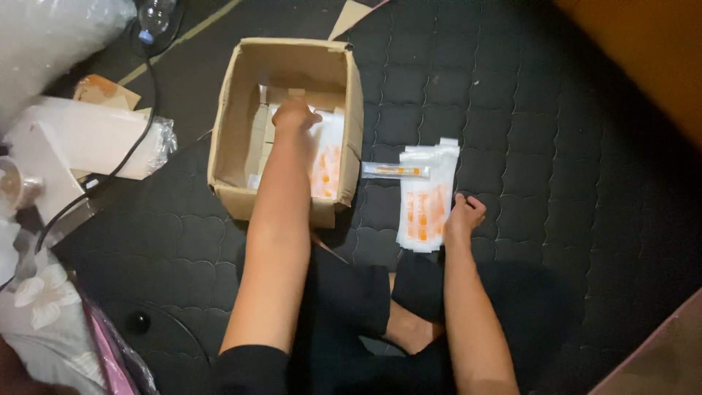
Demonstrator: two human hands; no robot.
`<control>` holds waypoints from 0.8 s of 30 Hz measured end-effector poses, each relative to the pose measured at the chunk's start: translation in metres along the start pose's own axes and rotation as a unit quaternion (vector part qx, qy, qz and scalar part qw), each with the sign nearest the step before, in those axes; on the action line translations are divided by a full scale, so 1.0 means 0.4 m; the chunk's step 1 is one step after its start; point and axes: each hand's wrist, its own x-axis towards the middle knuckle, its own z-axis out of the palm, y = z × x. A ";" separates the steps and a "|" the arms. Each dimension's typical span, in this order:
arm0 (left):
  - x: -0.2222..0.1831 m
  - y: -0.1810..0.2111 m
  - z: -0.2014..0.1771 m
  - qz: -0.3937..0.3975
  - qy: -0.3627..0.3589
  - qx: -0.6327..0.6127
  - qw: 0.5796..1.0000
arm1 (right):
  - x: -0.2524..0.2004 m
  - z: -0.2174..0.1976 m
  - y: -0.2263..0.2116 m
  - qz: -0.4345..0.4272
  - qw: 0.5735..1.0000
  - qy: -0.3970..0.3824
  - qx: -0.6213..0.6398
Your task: The person, while sitting cross-legged, takes plastic-wrapped items from a stack and places them into a cardboard box.
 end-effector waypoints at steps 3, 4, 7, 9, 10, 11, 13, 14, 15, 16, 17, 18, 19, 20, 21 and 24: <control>-0.112 0.057 -0.102 -0.001 -0.047 0.005 0.999 | 0.045 0.020 0.041 -0.012 0.999 -0.010 -0.038; -0.129 0.068 -0.105 0.000 -0.047 0.007 0.999 | 0.053 0.024 0.051 -0.011 0.999 -0.010 -0.037; -0.159 0.094 -0.111 0.002 0.009 0.020 1.000 | 0.059 0.030 0.052 0.005 0.994 -0.032 -0.106; -0.158 0.100 -0.096 0.001 0.039 0.041 0.998 | 0.041 0.018 0.030 0.012 0.986 -0.055 -0.157; -0.121 0.085 -0.069 0.003 0.037 0.041 0.998 | 0.041 0.016 0.026 0.014 0.986 -0.053 -0.158; -0.085 0.070 -0.042 0.014 0.046 0.015 0.999 | 0.040 0.013 0.022 0.023 0.982 -0.065 -0.174; -0.010 0.032 -0.007 0.023 0.055 -0.008 0.998 | 0.029 0.011 0.007 0.034 0.978 -0.079 -0.188; 0.025 0.014 0.006 0.011 0.029 -0.048 0.998 | 0.024 0.007 -0.002 0.031 0.979 -0.081 -0.183; 0.060 -0.005 0.019 -0.002 0.002 -0.087 0.996 | 0.018 0.002 -0.011 0.028 0.980 -0.084 -0.178; 0.083 -0.029 0.036 -0.001 0.003 -0.086 0.996 | 0.022 0.003 -0.008 0.028 0.980 -0.084 -0.177; 0.105 -0.054 0.052 -0.011 0.007 -0.170 0.985 | 0.025 0.002 -0.004 0.027 0.981 -0.087 -0.173; 0.124 -0.083 0.068 -0.021 0.012 -0.252 0.967 | 0.026 0.001 0.002 0.025 0.981 -0.091 -0.169; 0.100 -0.071 0.036 -0.022 0.014 -0.251 0.968 | 0.036 0.003 0.016 0.025 0.981 -0.092 -0.168; 0.076 -0.060 -0.002 -0.009 -0.006 -0.250 0.968 | 0.045 0.008 0.027 0.019 0.984 -0.093 -0.153; 0.049 -0.049 -0.040 0.004 -0.027 -0.248 0.968 | 0.052 0.011 0.037 0.012 0.986 -0.094 -0.139; -0.078 -0.009 -0.144 0.053 0.057 -0.344 0.936 | 0.048 0.009 0.045 0.010 0.990 -0.113 -0.085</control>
